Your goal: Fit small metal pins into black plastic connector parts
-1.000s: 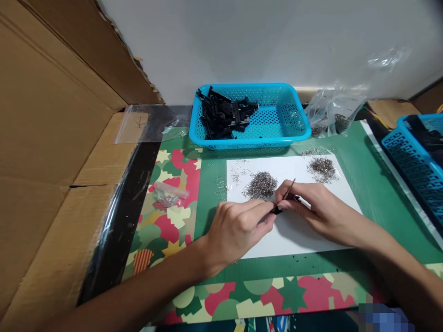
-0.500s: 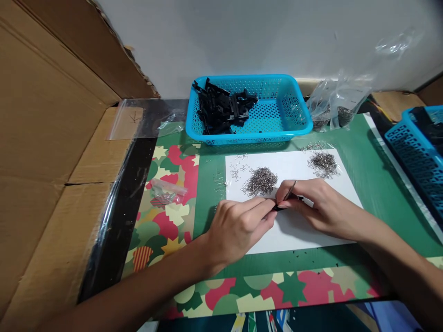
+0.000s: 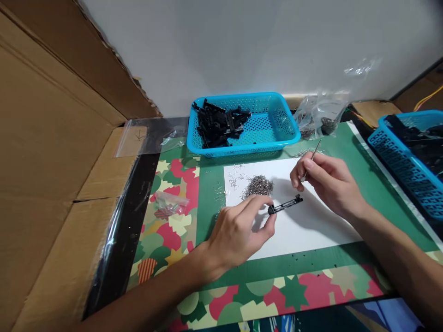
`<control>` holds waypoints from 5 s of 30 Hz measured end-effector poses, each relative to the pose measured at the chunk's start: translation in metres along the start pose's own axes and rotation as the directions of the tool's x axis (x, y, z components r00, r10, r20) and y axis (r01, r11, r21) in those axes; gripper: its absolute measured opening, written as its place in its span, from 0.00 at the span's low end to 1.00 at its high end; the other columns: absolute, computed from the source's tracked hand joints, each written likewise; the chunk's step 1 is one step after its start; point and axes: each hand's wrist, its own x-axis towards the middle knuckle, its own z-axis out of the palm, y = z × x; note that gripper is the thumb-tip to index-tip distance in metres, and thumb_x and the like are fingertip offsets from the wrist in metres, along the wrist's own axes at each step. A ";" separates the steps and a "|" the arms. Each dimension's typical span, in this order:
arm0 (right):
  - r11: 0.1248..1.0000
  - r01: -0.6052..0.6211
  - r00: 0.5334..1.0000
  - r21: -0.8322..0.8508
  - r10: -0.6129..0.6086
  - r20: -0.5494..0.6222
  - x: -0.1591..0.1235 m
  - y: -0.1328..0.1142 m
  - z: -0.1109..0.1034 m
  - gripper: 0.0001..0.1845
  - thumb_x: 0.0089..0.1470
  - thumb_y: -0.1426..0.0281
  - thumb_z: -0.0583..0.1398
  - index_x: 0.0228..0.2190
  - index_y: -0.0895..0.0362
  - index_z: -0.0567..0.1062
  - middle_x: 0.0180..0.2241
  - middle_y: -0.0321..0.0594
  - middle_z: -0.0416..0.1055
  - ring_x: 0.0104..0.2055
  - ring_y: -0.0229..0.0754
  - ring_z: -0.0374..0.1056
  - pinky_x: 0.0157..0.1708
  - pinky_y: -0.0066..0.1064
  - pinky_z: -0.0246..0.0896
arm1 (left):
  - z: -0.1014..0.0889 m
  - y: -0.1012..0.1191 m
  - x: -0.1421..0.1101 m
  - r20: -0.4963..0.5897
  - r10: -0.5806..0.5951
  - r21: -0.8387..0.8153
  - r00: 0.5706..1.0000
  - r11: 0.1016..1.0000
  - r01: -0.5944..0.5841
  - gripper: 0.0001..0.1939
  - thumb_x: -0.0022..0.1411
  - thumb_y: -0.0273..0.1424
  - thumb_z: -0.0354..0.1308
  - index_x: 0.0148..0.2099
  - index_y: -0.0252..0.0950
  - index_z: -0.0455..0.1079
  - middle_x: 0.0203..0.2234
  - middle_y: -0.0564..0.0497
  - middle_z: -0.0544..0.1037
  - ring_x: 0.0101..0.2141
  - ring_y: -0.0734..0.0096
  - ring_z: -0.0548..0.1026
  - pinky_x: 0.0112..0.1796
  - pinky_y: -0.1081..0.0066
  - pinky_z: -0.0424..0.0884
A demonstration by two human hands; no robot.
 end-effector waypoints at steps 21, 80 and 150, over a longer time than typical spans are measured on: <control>0.665 -0.010 0.998 -0.747 0.056 0.037 0.008 0.026 0.015 0.09 0.68 0.69 0.60 0.40 0.57 0.81 0.39 0.45 0.82 0.40 0.49 0.72 0.43 0.42 0.61 | 0.001 -0.011 0.008 -0.023 -0.441 -0.686 0.897 0.660 0.307 0.12 0.76 0.37 0.60 0.52 0.42 0.59 0.32 0.55 0.77 0.23 0.79 0.68 0.22 0.77 0.58; 0.968 -0.236 0.971 -0.087 0.231 -0.058 -0.003 -0.004 0.014 0.13 0.50 0.63 0.74 0.24 0.57 0.79 0.19 0.30 0.58 0.22 0.33 0.48 0.22 0.29 0.41 | -0.011 -0.009 0.002 0.319 -0.228 -0.350 0.920 0.873 0.338 0.14 0.82 0.43 0.45 0.54 0.42 0.67 0.28 0.56 0.68 0.26 0.71 0.64 0.30 0.69 0.60; 0.672 -0.186 0.922 -0.716 0.372 0.109 -0.006 -0.021 0.005 0.22 0.67 0.59 0.59 0.25 0.57 0.77 0.22 0.36 0.69 0.25 0.36 0.55 0.24 0.32 0.46 | 0.002 -0.006 0.002 0.300 0.024 0.052 0.954 0.998 -0.041 0.04 0.82 0.32 0.47 0.52 0.40 0.61 0.23 0.60 0.72 0.21 0.70 0.74 0.25 0.72 0.59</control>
